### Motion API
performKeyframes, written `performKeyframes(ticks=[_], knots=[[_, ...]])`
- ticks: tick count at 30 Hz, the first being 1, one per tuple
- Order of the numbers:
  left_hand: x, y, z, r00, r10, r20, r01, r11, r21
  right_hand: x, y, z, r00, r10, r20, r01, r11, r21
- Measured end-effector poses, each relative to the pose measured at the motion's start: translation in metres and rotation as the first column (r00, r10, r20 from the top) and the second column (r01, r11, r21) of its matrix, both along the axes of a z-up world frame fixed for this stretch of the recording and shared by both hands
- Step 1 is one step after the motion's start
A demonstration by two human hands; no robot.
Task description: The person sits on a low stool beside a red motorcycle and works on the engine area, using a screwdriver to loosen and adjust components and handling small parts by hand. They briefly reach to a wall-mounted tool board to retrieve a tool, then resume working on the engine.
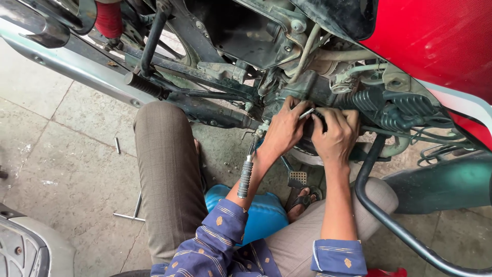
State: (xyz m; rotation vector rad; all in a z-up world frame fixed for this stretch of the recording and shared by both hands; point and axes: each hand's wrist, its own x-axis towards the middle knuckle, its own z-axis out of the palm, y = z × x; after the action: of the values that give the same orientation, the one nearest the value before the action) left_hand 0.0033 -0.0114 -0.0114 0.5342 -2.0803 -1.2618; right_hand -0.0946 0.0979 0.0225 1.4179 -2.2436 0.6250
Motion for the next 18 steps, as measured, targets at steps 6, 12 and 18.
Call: performKeyframes(ticks=[6, 12, 18], knots=[[0.0, 0.001, 0.004, 1.0, -0.001, 0.013, 0.001, 1.0, 0.006, -0.003, 0.0, -0.002, 0.995, 0.008, -0.102, -0.013, 0.999, -0.051], [-0.002, 0.0, 0.005, 1.0, -0.001, 0.029, 0.0, 1.0, 0.005, -0.004, 0.008, 0.003, 0.988, -0.036, -0.152, 0.033, 0.999, -0.022], [-0.002, -0.003, 0.006, 1.0, -0.021, -0.008, 0.02, 0.999, -0.026, -0.012, 0.01, -0.01, 0.996, 0.084, 0.026, -0.084, 0.996, -0.019]])
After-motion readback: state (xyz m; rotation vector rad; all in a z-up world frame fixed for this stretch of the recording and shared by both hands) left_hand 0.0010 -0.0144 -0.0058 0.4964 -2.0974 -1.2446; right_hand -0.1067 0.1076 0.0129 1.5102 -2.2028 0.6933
